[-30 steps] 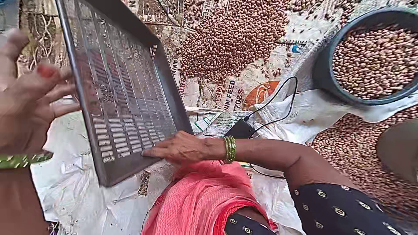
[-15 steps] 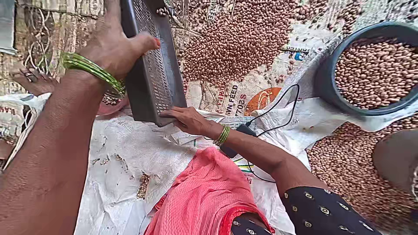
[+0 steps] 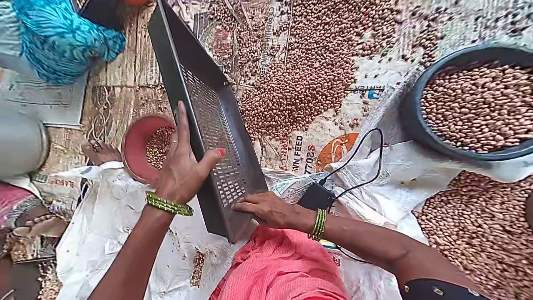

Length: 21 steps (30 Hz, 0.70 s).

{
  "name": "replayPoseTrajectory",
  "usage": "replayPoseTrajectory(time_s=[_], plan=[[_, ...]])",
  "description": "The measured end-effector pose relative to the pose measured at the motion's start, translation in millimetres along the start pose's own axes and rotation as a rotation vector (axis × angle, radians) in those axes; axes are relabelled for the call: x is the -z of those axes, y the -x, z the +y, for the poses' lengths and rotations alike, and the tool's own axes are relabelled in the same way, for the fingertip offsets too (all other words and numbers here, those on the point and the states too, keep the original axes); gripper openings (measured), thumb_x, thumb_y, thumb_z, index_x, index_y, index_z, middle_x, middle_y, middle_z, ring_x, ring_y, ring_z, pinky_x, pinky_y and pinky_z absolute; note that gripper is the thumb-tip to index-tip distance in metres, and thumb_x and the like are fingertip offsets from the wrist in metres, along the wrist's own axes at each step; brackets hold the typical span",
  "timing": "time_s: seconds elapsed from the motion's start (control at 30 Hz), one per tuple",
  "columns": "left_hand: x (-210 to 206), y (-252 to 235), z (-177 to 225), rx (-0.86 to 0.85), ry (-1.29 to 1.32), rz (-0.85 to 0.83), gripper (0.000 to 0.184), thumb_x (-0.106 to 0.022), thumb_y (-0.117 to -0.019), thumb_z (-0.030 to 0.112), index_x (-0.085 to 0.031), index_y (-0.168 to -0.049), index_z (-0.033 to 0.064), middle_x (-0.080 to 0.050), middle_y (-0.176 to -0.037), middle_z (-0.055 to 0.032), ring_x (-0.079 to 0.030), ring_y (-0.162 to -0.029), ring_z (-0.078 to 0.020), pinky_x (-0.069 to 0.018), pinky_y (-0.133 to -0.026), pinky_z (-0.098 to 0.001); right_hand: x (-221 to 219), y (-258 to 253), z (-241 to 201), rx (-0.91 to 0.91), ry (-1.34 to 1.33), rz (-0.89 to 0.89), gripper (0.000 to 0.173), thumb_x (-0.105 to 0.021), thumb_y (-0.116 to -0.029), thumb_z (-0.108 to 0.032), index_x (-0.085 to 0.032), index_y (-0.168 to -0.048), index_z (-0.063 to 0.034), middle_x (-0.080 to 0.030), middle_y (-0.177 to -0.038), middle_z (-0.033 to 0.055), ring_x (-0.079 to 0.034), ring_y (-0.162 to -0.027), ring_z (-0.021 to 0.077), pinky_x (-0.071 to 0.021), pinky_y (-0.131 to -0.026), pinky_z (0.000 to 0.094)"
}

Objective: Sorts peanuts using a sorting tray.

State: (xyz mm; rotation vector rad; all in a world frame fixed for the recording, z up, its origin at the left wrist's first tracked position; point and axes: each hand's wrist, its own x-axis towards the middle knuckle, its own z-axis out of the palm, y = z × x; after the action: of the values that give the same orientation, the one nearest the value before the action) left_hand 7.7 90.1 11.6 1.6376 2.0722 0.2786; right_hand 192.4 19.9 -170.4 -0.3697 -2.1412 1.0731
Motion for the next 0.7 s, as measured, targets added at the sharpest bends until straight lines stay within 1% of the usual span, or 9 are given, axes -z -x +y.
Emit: replayPoseTrajectory(time_s=[0.07,0.23,0.3,0.37,0.4,0.47,0.53,0.6,0.7], plan=[[-5.5,7.3,1.9,0.008,0.006,-0.001,0.115,-0.061,-0.0782,0.063,0.006,-0.166,0.0319,-0.025,-0.166,-0.0224,-0.042,-0.141,-0.0439,-0.0393,-0.101,-0.0716,-0.2,8.2,-5.3,-0.016,0.002,-0.019,0.034,-0.056,-0.0945,0.001,-0.068,-0.126,-0.0040,-0.073,-0.111,0.0182,-0.074,-0.094,0.0318,-0.0595,-0.074,0.0443],[-11.9,11.3,-1.2,-0.050,0.042,0.031,0.115,-0.059,-0.0803,0.067,0.005,-0.167,0.0273,-0.021,-0.170,-0.0152,-0.040,-0.147,-0.0312,-0.0397,-0.110,-0.0598,9.8,14.3,-11.4,-0.053,0.019,-0.079,0.031,-0.055,-0.0977,-0.003,-0.066,-0.127,-0.0029,-0.072,-0.108,0.0191,-0.073,-0.093,0.0332,-0.0589,-0.074,0.0452],[-14.2,14.4,-4.9,-0.048,0.072,0.053,0.114,-0.059,-0.0788,0.066,0.002,-0.167,0.0280,-0.027,-0.167,-0.0157,-0.047,-0.140,-0.0304,-0.0448,-0.103,-0.0595,11.0,16.4,-14.2,-0.047,0.042,-0.094,0.032,-0.055,-0.0973,-0.004,-0.066,-0.127,-0.0039,-0.072,-0.110,0.0185,-0.073,-0.094,0.0332,-0.0590,-0.074,0.0448],[-15.0,13.6,-5.3,-0.048,0.093,0.045,0.113,-0.058,-0.0794,0.067,0.003,-0.167,0.0298,-0.027,-0.168,-0.0130,-0.047,-0.141,-0.0278,-0.0450,-0.104,-0.0579,12.8,16.1,-14.0,-0.042,0.055,-0.104,0.032,-0.054,-0.0970,-0.004,-0.065,-0.127,-0.0044,-0.071,-0.110,0.0184,-0.073,-0.094,0.0337,-0.0589,-0.073,0.0453],[-15.5,11.0,-5.7,-0.059,0.106,0.063,0.112,-0.058,-0.0805,0.067,0.001,-0.167,0.0277,-0.031,-0.164,-0.0159,-0.051,-0.135,-0.0282,-0.0482,-0.100,-0.0572,15.1,14.1,-13.8,-0.041,0.057,-0.102,0.031,-0.054,-0.0965,-0.004,-0.066,-0.125,-0.0040,-0.072,-0.109,0.0187,-0.073,-0.093,0.0341,-0.0586,-0.071,0.0461],[-13.2,0.5,-4.5,-0.093,0.191,0.068,0.110,-0.061,-0.0837,0.058,0.000,-0.167,0.0210,-0.027,-0.168,-0.0120,-0.045,-0.142,-0.0167,-0.0441,-0.111,-0.0426,27.3,7.0,-12.0,-0.042,0.093,-0.090,0.030,-0.053,-0.0968,-0.005,-0.067,-0.123,-0.0037,-0.072,-0.104,0.0174,-0.073,-0.088,0.0323,-0.0576,-0.068,0.0446],[-15.4,-17.7,-3.9,-0.150,0.306,0.084,0.108,-0.062,-0.0841,0.047,0.000,-0.166,0.0137,-0.016,-0.171,-0.0109,-0.032,-0.150,-0.0071,-0.0336,-0.119,-0.0273,43.1,0.9,-6.9,-0.064,0.163,-0.059,0.028,-0.053,-0.0967,-0.006,-0.070,-0.120,-0.0058,-0.074,-0.102,0.0136,-0.073,-0.086,0.0278,-0.0579,-0.068,0.0416],[-25.8,-35.4,-1.1,-0.164,0.347,0.087,0.107,-0.061,-0.0845,0.046,0.000,-0.167,0.0138,-0.016,-0.171,-0.0132,-0.030,-0.152,-0.0114,-0.0313,-0.120,-0.0320,59.7,3.0,3.0,-0.107,0.197,-0.074,0.028,-0.054,-0.0970,-0.007,-0.070,-0.120,-0.0080,-0.074,-0.102,0.0116,-0.073,-0.088,0.0259,-0.0581,-0.071,0.0409],[-35.8,-45.1,12.2,-0.153,0.300,0.056,0.104,-0.056,-0.0879,0.056,0.001,-0.167,0.0211,-0.024,-0.169,-0.0093,-0.039,-0.147,-0.0098,-0.0387,-0.116,-0.0349,75.0,7.7,12.1,-0.181,0.085,-0.169,0.029,-0.056,-0.1011,-0.014,-0.068,-0.127,-0.0083,-0.072,-0.109,0.0124,-0.071,-0.098,0.0262,-0.0578,-0.081,0.0417]])
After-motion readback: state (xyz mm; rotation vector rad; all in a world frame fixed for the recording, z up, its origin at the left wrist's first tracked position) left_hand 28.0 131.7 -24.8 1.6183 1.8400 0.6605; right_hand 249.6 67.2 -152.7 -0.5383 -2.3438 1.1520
